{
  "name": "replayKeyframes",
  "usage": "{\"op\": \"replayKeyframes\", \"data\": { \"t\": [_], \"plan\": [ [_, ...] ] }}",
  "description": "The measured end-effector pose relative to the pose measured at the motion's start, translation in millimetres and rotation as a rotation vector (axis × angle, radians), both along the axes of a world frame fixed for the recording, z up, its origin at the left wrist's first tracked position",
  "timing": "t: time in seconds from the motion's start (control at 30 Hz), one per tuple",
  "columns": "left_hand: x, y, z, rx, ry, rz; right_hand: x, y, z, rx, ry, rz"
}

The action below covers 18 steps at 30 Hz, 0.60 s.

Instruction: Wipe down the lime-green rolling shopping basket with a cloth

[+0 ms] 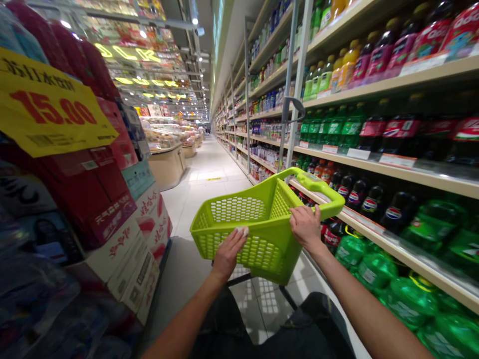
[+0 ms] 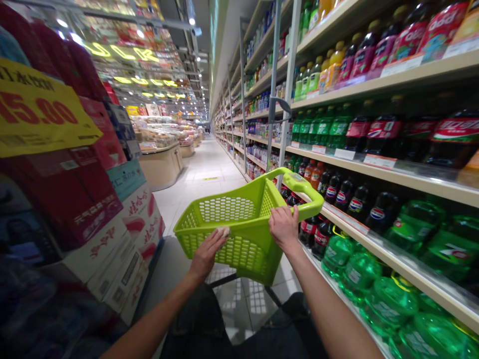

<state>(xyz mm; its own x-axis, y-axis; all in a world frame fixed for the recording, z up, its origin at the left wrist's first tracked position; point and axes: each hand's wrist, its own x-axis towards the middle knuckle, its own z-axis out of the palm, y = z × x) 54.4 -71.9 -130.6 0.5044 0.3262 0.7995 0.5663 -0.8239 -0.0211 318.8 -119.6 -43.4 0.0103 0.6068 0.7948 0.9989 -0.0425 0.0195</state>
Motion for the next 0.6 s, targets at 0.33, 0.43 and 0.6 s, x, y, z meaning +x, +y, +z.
{"op": "replayKeyframes", "data": {
  "t": [0.33, 0.43, 0.6],
  "plan": [
    [33.5, -10.5, -10.0, -0.057, 0.181, -0.126, -1.7, -3.1, 2.9, -0.023, 0.022, 0.001],
    [46.6, -12.2, 16.2, -0.006, 0.075, -0.161, -1.0, -2.6, 2.2, -0.013, 0.027, 0.009],
    [68.3, -9.5, 17.1, -0.02, 0.122, -0.186, 1.2, -4.0, 3.4, -0.013, 0.039, 0.02]
  ]
}}
